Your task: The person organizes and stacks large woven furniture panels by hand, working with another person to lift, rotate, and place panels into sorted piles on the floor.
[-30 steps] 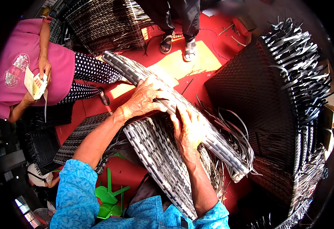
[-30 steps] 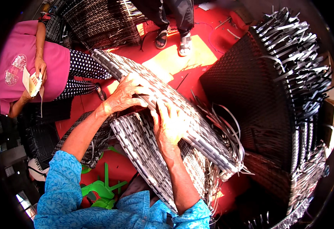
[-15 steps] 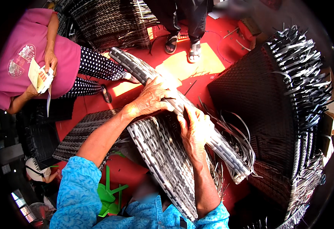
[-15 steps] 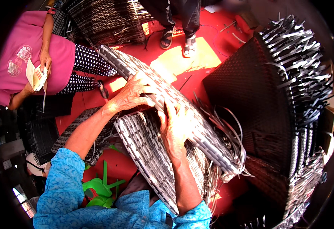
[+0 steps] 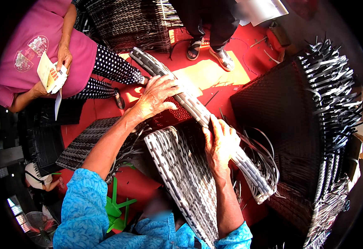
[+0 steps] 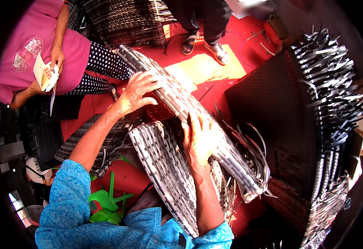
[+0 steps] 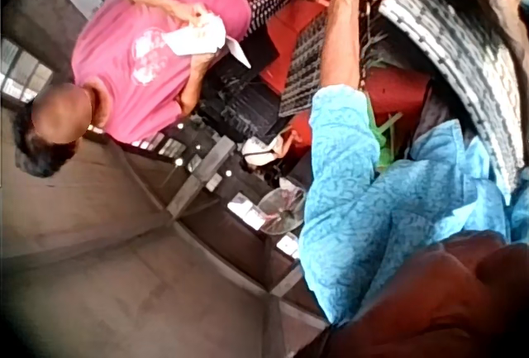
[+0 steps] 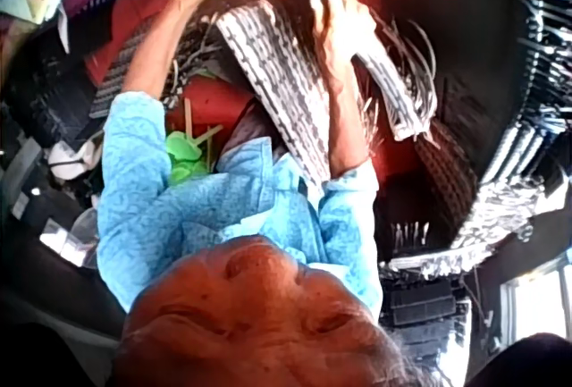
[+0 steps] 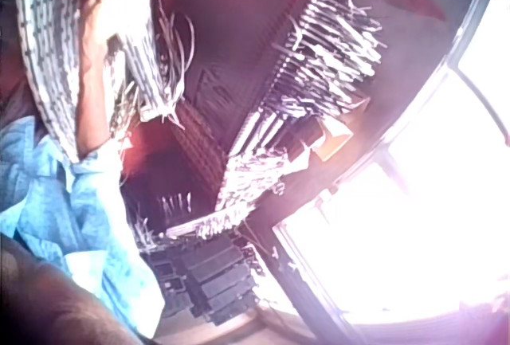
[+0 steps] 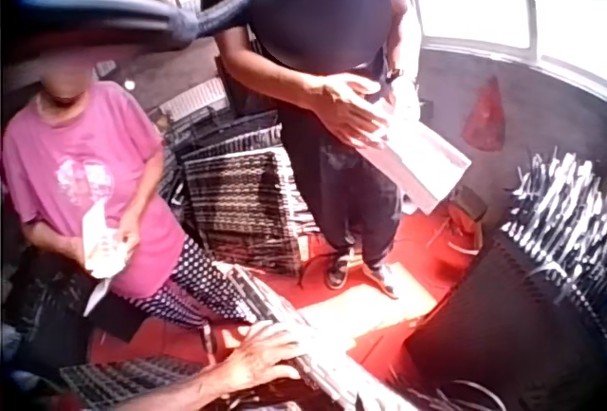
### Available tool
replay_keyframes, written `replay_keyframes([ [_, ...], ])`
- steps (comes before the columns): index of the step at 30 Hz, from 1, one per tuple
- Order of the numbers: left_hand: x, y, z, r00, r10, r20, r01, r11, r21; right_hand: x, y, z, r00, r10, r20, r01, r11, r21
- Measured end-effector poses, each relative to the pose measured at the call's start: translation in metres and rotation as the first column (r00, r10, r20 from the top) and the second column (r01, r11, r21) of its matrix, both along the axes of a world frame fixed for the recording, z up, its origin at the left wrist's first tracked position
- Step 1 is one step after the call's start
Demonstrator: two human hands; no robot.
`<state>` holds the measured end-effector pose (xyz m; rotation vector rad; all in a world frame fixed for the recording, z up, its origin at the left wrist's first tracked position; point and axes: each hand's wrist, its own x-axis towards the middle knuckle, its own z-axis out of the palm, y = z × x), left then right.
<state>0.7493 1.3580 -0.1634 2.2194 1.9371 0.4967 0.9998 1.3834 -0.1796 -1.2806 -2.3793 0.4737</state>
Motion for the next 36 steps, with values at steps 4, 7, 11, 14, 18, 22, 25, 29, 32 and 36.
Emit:
replay_keyframes([
  [4, -0.001, 0.003, 0.005, 1.0, 0.025, 0.005, -0.025, 0.998, 0.066, -0.003, -0.005, 0.001, 1.0, -0.001, 0.0, 0.001, 1.0, -0.003],
  [7, 0.0, 0.005, 0.009, 1.0, 0.003, 0.017, -0.004, 1.0, 0.022, -0.002, -0.005, 0.002, 1.0, 0.003, 0.014, -0.003, 1.0, 0.015],
  [11, -0.009, 0.011, 0.013, 0.998, -0.066, 0.018, 0.066, 0.998, 0.001, -0.003, -0.007, 0.005, 1.0, 0.011, 0.001, -0.011, 1.0, 0.016],
  [14, -0.006, 0.013, 0.012, 0.993, -0.114, 0.015, 0.115, 0.993, -0.017, -0.001, -0.006, 0.003, 1.0, 0.006, 0.014, -0.007, 0.999, 0.033],
  [18, -0.006, 0.012, 0.017, 0.993, -0.108, 0.054, 0.111, 0.992, -0.057, 0.001, -0.007, 0.002, 1.0, 0.009, -0.004, -0.009, 0.999, 0.031],
  [22, -0.015, 0.009, 0.013, 0.971, -0.06, 0.23, 0.074, 0.996, -0.054, 0.002, -0.008, 0.003, 1.0, 0.009, 0.007, -0.009, 1.0, 0.03],
  [25, -0.013, 0.009, 0.014, 0.979, -0.082, 0.188, 0.087, 0.996, -0.017, 0.004, -0.009, 0.001, 1.0, 0.009, 0.028, -0.01, 0.999, 0.047],
  [29, -0.014, -0.014, -0.015, 0.68, 0.297, 0.671, -0.314, 0.944, -0.1, -0.002, -0.011, 0.004, 1.0, 0.01, -0.001, -0.01, 0.997, 0.077],
  [32, -0.007, -0.055, -0.027, 0.669, 0.375, 0.642, -0.497, 0.868, 0.011, -0.006, -0.012, 0.002, 0.999, 0.029, -0.013, -0.028, 0.996, 0.089],
  [36, 0.082, -0.102, -0.012, 0.813, 0.548, 0.198, -0.559, 0.829, 0.002, 0.014, 0.003, -0.001, 1.0, 0.019, 0.015, -0.02, 0.995, 0.1],
])
